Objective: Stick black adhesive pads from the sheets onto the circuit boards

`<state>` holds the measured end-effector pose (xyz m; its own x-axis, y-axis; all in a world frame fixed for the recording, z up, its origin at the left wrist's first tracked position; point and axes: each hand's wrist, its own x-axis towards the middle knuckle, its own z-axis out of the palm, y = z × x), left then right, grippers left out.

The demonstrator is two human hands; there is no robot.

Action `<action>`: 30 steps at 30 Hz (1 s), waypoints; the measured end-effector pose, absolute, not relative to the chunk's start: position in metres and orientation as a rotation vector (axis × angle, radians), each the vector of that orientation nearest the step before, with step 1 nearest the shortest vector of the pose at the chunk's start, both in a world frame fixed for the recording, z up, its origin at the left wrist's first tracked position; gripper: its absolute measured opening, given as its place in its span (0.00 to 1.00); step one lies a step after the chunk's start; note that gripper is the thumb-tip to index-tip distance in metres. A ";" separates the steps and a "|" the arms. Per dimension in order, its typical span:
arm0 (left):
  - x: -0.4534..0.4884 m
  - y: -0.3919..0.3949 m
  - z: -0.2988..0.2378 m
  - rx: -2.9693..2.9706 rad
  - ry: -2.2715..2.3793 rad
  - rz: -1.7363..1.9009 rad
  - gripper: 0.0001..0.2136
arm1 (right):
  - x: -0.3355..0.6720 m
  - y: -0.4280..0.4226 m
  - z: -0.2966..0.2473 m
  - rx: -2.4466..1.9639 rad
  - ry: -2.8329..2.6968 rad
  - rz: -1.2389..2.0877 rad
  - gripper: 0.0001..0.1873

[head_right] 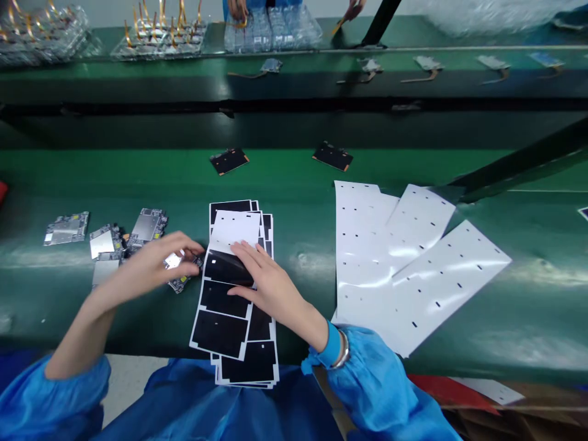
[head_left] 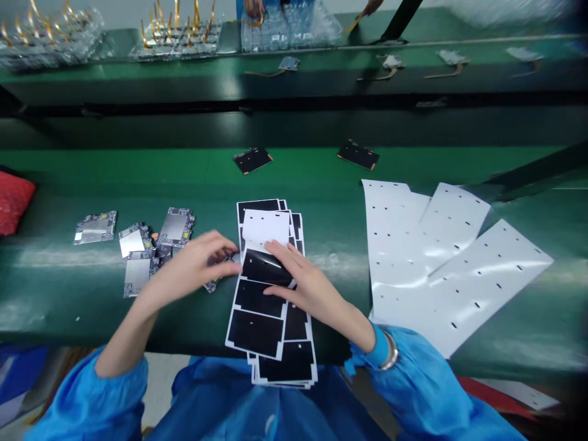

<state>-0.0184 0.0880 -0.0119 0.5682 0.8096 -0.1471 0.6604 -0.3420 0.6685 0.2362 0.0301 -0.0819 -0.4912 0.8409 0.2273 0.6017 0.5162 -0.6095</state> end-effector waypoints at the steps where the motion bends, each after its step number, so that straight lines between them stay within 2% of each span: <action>1: -0.017 0.071 -0.016 1.994 1.113 0.322 0.17 | 0.239 0.032 -0.077 -1.161 -2.232 0.652 0.47; 3: -0.009 0.041 -0.027 1.768 1.127 0.483 0.12 | 0.241 0.034 -0.066 -1.179 -2.214 0.597 0.51; 5: 0.003 0.020 -0.039 1.580 1.219 0.672 0.11 | 0.238 0.034 -0.052 -1.207 -2.231 0.413 0.50; 6: 0.008 0.013 -0.043 1.518 1.254 0.753 0.11 | 0.236 0.033 -0.045 -1.189 -2.243 0.299 0.44; 9: 0.022 0.000 -0.048 1.494 1.279 0.921 0.08 | 0.229 0.030 -0.026 -1.000 -2.276 0.042 0.19; 11: 0.027 -0.003 -0.045 1.566 1.275 1.000 0.06 | 0.226 0.028 -0.016 -0.892 -2.294 -0.011 0.09; 18: 0.037 -0.008 -0.033 1.761 1.223 1.075 0.03 | 0.222 0.020 -0.011 -0.823 -2.351 -0.152 0.07; 21: 0.036 -0.011 -0.039 1.721 1.218 1.051 0.01 | 0.226 0.021 -0.011 -0.893 -2.220 0.070 0.08; 24: 0.030 -0.014 -0.056 1.629 1.337 1.053 0.11 | 0.242 0.024 -0.012 -1.142 -1.797 0.558 0.07; 26: 0.028 -0.015 -0.068 1.811 1.522 1.009 0.08 | 0.251 0.026 -0.015 -1.264 -1.412 0.771 0.05; 28: 0.029 -0.016 -0.075 2.101 1.724 0.882 0.05 | 0.252 0.023 -0.019 -1.290 -1.175 0.797 0.05; 30: 0.033 -0.018 -0.074 2.227 1.796 0.807 0.09 | 0.243 0.018 -0.023 -1.225 -1.267 0.775 0.06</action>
<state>0.0329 -0.0176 -0.0740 0.1285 0.9444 0.3025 0.8533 -0.2607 0.4516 0.2435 0.0181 -0.0229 0.1983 0.9415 0.2724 0.1867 0.2366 -0.9535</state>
